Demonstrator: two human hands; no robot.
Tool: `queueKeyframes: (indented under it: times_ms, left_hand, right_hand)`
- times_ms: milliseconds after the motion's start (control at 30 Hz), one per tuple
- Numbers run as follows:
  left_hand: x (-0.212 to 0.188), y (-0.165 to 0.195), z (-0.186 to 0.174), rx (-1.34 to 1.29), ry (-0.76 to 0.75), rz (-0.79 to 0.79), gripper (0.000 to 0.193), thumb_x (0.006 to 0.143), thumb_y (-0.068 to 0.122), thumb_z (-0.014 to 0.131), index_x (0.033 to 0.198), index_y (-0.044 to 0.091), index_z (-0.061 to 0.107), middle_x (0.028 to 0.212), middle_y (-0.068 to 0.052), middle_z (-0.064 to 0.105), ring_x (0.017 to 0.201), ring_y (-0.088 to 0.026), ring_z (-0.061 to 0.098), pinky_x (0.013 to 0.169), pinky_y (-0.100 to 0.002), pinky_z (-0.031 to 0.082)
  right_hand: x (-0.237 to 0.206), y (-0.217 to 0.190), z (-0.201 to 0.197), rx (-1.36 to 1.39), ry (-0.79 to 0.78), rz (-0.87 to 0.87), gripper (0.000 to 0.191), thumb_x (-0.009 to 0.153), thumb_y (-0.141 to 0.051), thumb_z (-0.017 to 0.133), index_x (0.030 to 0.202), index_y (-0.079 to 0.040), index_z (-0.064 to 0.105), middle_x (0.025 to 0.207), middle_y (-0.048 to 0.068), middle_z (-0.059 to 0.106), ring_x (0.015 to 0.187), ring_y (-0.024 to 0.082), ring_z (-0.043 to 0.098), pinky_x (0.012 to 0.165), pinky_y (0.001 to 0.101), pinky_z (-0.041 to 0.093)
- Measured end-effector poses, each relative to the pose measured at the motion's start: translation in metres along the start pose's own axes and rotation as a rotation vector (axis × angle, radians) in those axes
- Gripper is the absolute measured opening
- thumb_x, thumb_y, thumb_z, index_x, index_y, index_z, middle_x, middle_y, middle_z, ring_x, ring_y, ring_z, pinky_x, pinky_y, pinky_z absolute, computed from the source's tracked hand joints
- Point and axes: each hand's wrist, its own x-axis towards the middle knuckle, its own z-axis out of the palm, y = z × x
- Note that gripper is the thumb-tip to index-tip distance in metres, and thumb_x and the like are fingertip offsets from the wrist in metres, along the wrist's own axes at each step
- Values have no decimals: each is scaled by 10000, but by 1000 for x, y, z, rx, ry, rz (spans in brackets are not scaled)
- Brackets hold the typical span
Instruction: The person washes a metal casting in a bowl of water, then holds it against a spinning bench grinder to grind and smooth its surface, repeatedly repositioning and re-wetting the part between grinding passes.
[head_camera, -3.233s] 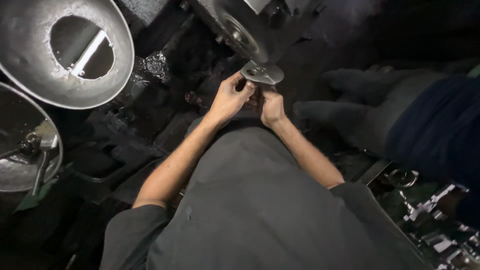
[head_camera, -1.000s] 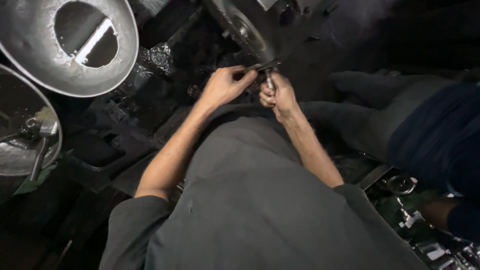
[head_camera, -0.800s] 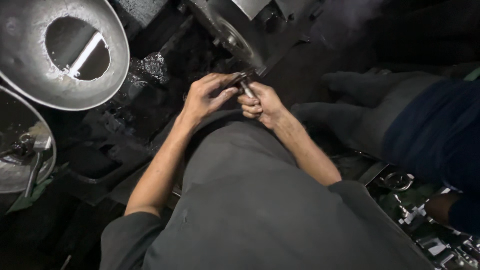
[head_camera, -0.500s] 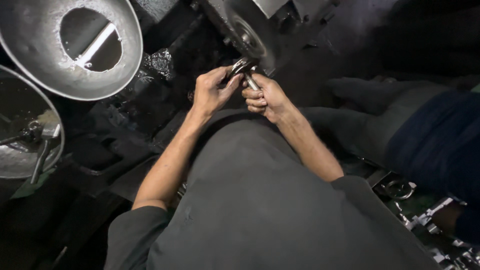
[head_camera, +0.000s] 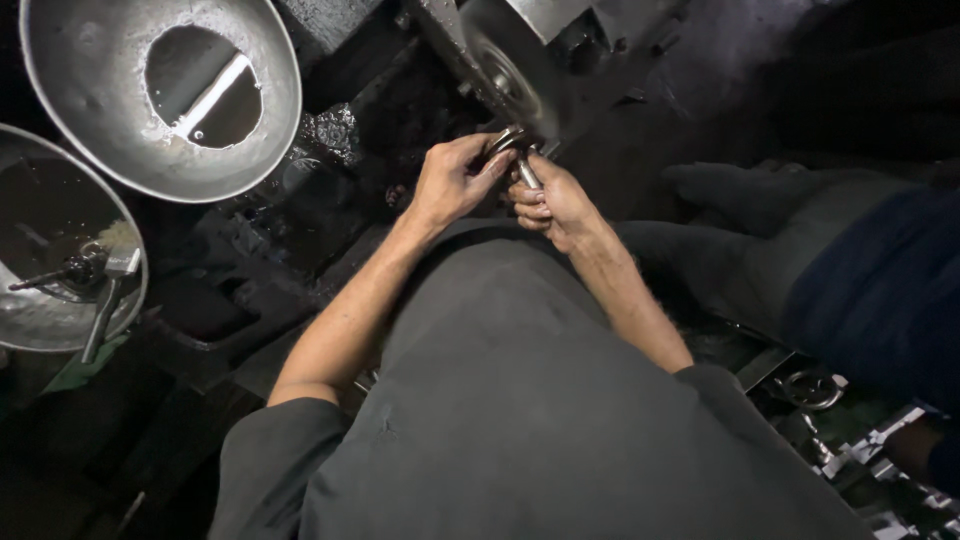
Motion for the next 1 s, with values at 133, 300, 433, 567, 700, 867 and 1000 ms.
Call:
queueKeyframes:
  times_ms: [133,300,433,567,700,867,1000]
  left_hand:
    - [1,3,3,3,-11,-41,267,970,200,763,1161,15,732,855,-138,730,673,-192,691,617,-312,535]
    - [1,11,5,10,-41,-113,277,964,207,770,1168,22,737,842,-138,729,646,-190,683,607,-314,525]
    - [-4,18,5,-35,-85,-105,296,953,182,769,1200,22,734,901,-148,742,698,-207,696,658,-322,550]
    - [-22,20,1,-23,-128,137,339,947,143,785,1241,-6,704,1103,-170,748,945,-269,737,808,-328,588]
    - [-38,15,-1,-166,-37,69,306,943,104,799,1211,-6,703,1128,-154,753,1018,-239,760,886,-333,604]
    - [-36,5,-1,-153,28,-43,286,970,109,766,1228,-2,716,1022,-122,775,879,-167,763,769,-285,596]
    - [-30,8,3,-8,96,-149,246,954,140,794,1164,18,752,862,-131,742,699,-152,694,626,-289,535]
  right_hand:
    - [-4,2,-3,-26,23,-25,407,1142,-393,315,860,-144,471,565,-113,339,419,-4,281,387,190,223]
    - [-6,8,-7,9,42,-24,421,1142,-412,316,865,-143,482,564,-108,338,411,-1,279,383,186,220]
    - [-8,20,-18,-120,144,-71,409,1109,-428,308,903,-137,508,550,-87,368,401,22,302,384,209,252]
    - [-18,35,-30,-436,309,-170,496,1129,-436,323,862,-61,507,543,-47,433,400,66,356,386,257,288]
    - [-18,38,-28,65,-87,25,421,1131,-378,346,917,-77,549,520,-60,345,381,56,290,428,247,276]
    - [-6,20,-17,265,-170,83,315,1090,-268,366,942,-83,574,514,-103,329,380,24,291,419,224,259]
    - [0,6,-13,220,-230,103,271,1124,-217,377,969,-100,567,553,-116,335,405,-3,291,423,206,238]
